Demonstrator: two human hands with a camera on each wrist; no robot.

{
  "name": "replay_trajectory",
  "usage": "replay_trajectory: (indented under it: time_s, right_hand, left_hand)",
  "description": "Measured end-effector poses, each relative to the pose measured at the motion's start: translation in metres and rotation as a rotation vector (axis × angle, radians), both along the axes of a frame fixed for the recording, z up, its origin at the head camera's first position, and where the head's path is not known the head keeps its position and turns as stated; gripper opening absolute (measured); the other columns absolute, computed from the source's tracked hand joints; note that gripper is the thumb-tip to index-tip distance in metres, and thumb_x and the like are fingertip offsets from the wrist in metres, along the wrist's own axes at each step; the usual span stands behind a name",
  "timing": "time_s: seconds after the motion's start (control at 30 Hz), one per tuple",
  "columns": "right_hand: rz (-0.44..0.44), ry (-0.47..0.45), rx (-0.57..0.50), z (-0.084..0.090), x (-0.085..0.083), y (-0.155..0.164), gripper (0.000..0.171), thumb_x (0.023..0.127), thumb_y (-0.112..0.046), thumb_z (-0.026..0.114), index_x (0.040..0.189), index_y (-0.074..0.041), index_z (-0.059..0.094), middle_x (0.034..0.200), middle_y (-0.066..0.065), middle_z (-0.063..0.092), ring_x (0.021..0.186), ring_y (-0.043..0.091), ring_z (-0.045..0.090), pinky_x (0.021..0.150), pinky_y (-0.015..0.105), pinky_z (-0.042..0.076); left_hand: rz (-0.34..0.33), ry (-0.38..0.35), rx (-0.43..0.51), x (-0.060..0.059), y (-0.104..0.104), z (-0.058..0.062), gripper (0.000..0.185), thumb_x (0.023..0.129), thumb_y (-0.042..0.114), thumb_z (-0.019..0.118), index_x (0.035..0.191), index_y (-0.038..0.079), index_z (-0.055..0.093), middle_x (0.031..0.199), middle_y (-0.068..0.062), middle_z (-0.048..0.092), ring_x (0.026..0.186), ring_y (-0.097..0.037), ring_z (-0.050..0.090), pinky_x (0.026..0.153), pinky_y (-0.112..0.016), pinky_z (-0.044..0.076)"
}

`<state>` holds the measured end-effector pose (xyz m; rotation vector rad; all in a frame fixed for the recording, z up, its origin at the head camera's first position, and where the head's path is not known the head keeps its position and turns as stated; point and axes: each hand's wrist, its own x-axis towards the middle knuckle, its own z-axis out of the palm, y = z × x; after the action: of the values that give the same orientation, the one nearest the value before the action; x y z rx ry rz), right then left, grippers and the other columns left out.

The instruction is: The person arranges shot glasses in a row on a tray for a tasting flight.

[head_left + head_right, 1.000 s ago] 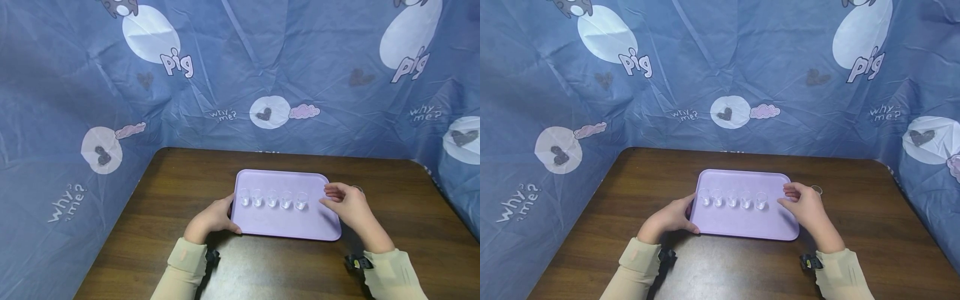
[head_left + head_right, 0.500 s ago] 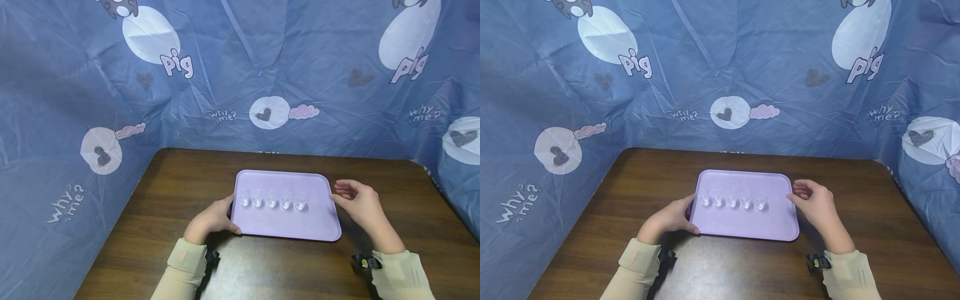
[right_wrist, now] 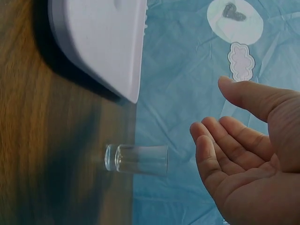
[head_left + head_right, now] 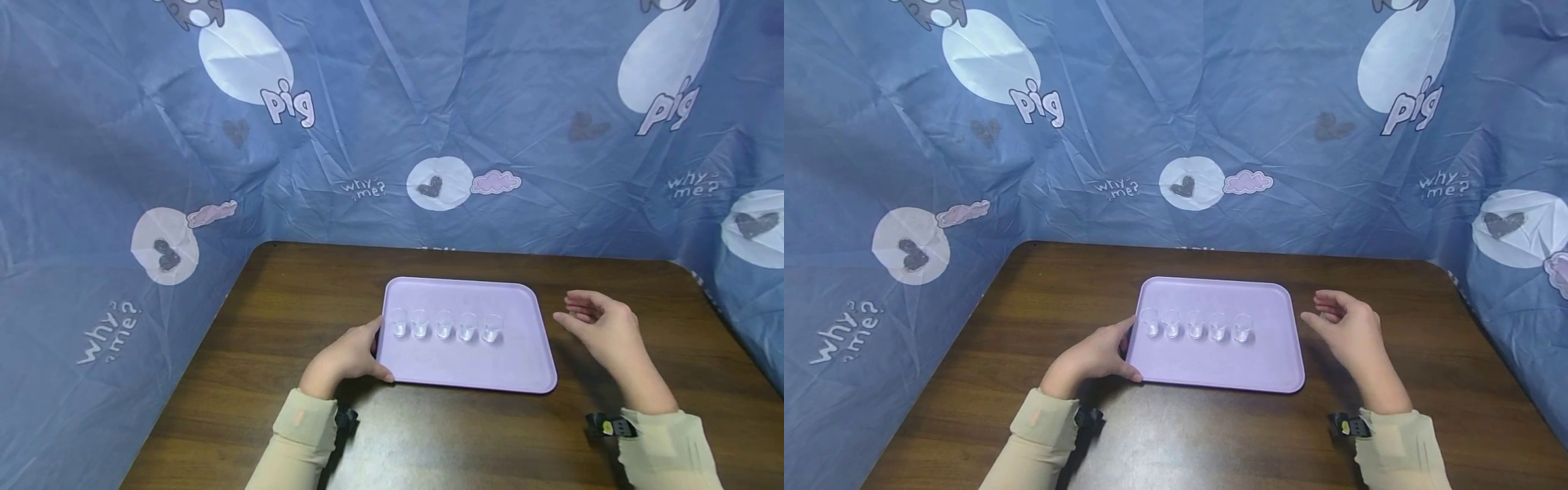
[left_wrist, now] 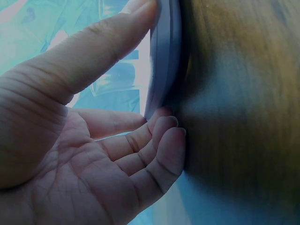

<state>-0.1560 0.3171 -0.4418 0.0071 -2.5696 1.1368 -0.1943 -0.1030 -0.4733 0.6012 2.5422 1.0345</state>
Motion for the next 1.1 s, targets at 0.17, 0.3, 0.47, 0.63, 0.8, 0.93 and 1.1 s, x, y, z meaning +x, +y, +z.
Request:
replay_trajectory:
  time_s: [0.17,0.3,0.47,0.63,0.8,0.93,1.1]
  right_hand:
    - [-0.010,0.015,-0.009,-0.001,0.000,0.007,0.041,0.086,-0.012,0.083,0.119,0.007,0.068,0.107,0.023,0.071,0.086,-0.002,0.065,0.072,0.009,0.048]
    - [-0.018,0.021,-0.025,-0.001,-0.001,0.011,0.042,0.086,-0.012,0.083,0.120,0.008,0.067,0.106,0.023,0.072,0.086,-0.002,0.065,0.072,0.009,0.048]
    - [-0.020,0.006,-0.047,-0.002,0.000,0.015,0.045,0.087,-0.012,0.083,0.123,0.009,0.065,0.109,0.026,0.070,0.085,-0.008,0.062,0.072,0.009,0.048]
    - [-0.032,0.029,-0.052,-0.002,0.001,0.018,0.045,0.086,-0.009,0.083,0.122,0.010,0.065,0.109,0.026,0.070,0.086,-0.006,0.064,0.072,0.009,0.048]
    - [-0.052,0.019,-0.039,-0.001,0.003,0.022,0.047,0.086,-0.011,0.083,0.123,0.010,0.065,0.112,0.027,0.069,0.088,-0.002,0.065,0.073,0.008,0.047]
    - [-0.076,-0.025,-0.008,-0.002,0.003,0.025,0.051,0.087,-0.018,0.084,0.126,0.008,0.064,0.115,0.026,0.068,0.089,-0.001,0.064,0.071,0.007,0.046]
    - [-0.084,-0.031,0.005,-0.005,0.001,0.028,0.053,0.086,-0.018,0.085,0.126,0.009,0.064,0.115,0.026,0.069,0.088,-0.001,0.064,0.071,0.007,0.046]
  left_hand:
    - [-0.002,-0.002,0.002,0.000,0.000,0.000,0.107,0.062,0.013,0.099,0.150,-0.002,0.040,0.103,-0.011,0.067,0.091,-0.023,0.062,0.084,-0.042,0.051]
    - [-0.006,-0.002,0.013,0.000,0.000,0.000,0.107,0.062,0.012,0.099,0.150,-0.002,0.040,0.102,-0.011,0.067,0.090,-0.023,0.062,0.084,-0.042,0.051]
    - [-0.006,0.000,0.011,0.000,0.000,0.001,0.107,0.062,0.012,0.099,0.150,-0.003,0.040,0.102,-0.011,0.067,0.090,-0.023,0.062,0.084,-0.043,0.051]
    - [-0.002,-0.001,0.006,0.000,0.000,0.000,0.107,0.062,0.012,0.099,0.150,-0.003,0.040,0.103,-0.011,0.067,0.090,-0.023,0.062,0.084,-0.043,0.051]
    - [-0.002,-0.001,0.003,-0.001,0.000,-0.001,0.106,0.062,0.012,0.099,0.149,-0.003,0.041,0.103,-0.010,0.067,0.089,-0.023,0.062,0.083,-0.042,0.051]
    - [0.000,0.001,-0.001,-0.001,0.000,-0.002,0.106,0.062,0.013,0.099,0.149,-0.003,0.041,0.101,-0.010,0.067,0.088,-0.022,0.062,0.083,-0.042,0.051]
    - [0.001,0.001,-0.002,-0.001,0.000,-0.002,0.105,0.062,0.012,0.099,0.149,-0.002,0.041,0.101,-0.009,0.067,0.088,-0.022,0.062,0.082,-0.042,0.051]
